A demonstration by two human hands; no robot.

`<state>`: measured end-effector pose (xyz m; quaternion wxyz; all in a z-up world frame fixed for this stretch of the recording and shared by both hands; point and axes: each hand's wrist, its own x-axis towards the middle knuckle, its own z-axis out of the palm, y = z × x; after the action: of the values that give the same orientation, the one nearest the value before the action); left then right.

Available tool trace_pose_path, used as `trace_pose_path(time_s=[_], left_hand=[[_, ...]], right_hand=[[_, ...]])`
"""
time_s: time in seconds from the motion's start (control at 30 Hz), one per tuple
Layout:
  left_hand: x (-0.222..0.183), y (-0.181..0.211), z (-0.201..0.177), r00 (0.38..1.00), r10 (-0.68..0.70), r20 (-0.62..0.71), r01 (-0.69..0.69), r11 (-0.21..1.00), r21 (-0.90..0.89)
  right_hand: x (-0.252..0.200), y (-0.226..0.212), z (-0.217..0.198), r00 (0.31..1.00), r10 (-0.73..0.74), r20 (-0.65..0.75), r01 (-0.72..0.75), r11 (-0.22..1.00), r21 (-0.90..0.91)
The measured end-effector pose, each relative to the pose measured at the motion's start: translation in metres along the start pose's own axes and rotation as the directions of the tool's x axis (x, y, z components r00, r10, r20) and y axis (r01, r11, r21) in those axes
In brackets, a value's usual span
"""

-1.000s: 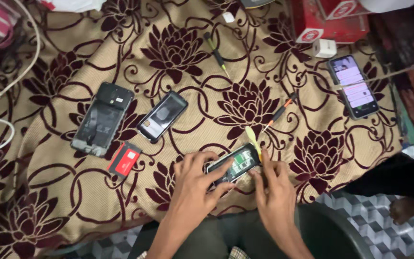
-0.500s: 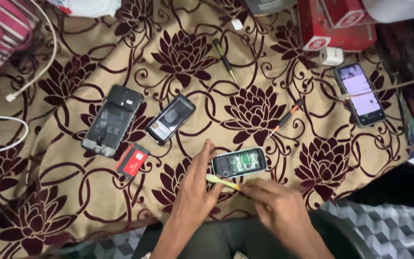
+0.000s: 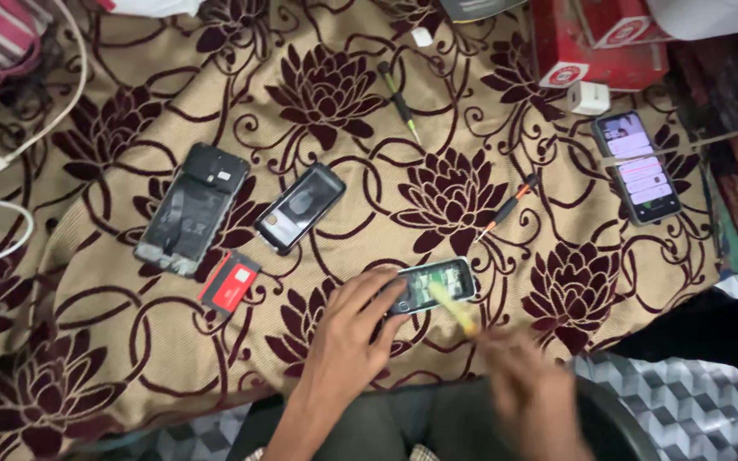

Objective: The person disassembles a mobile phone, removes the back cover, and uses a screwdriver and a brush to clean the internal components. The person then inserts a battery and reassembles the phone by securing the back cover with screws.

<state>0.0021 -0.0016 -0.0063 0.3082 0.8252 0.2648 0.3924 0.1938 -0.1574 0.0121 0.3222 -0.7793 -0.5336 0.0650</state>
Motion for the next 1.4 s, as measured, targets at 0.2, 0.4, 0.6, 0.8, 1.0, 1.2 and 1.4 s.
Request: trace_pose_path(time_s=[0.2, 0.4, 0.6, 0.8, 1.0, 1.2, 1.4], left_hand=[[0.003, 0.004, 0.002, 0.999, -0.029, -0.024, 0.028, 0.999, -0.038], [0.006, 0.009, 0.003, 0.998, -0.047, -0.052, 0.047, 0.999, 0.006], [0.006, 0.010, 0.004, 0.996, 0.009, -0.083, -0.004, 0.998, 0.056], [0.002, 0.010, 0.007, 0.997, -0.023, -0.079, 0.022, 1.000, -0.016], [-0.002, 0.008, 0.005, 0.998, 0.002, -0.065, -0.001, 1.000, 0.030], [0.004, 0.009, 0.004, 0.995, -0.022, -0.093, 0.021, 1.000, -0.002], [0.003, 0.009, 0.006, 0.995, -0.055, -0.079, 0.053, 0.998, -0.023]], right_hand=[[0.002, -0.012, 0.005, 0.978, 0.210, 0.000, -0.210, 0.976, -0.054], [0.018, -0.012, -0.016, 1.000, 0.028, 0.008, -0.025, 0.967, -0.255], [0.034, -0.004, -0.025, 0.984, -0.124, 0.126, 0.141, 0.981, -0.135], [0.082, 0.032, -0.029, 0.959, -0.198, 0.204, 0.186, 0.979, 0.079], [0.113, 0.049, -0.031, 0.857, -0.253, 0.450, 0.261, 0.964, 0.045], [0.146, 0.033, -0.041, 0.772, -0.333, 0.542, 0.422, 0.906, -0.044], [0.143, 0.024, -0.049, 0.790, -0.209, 0.576, 0.274, 0.961, -0.028]])
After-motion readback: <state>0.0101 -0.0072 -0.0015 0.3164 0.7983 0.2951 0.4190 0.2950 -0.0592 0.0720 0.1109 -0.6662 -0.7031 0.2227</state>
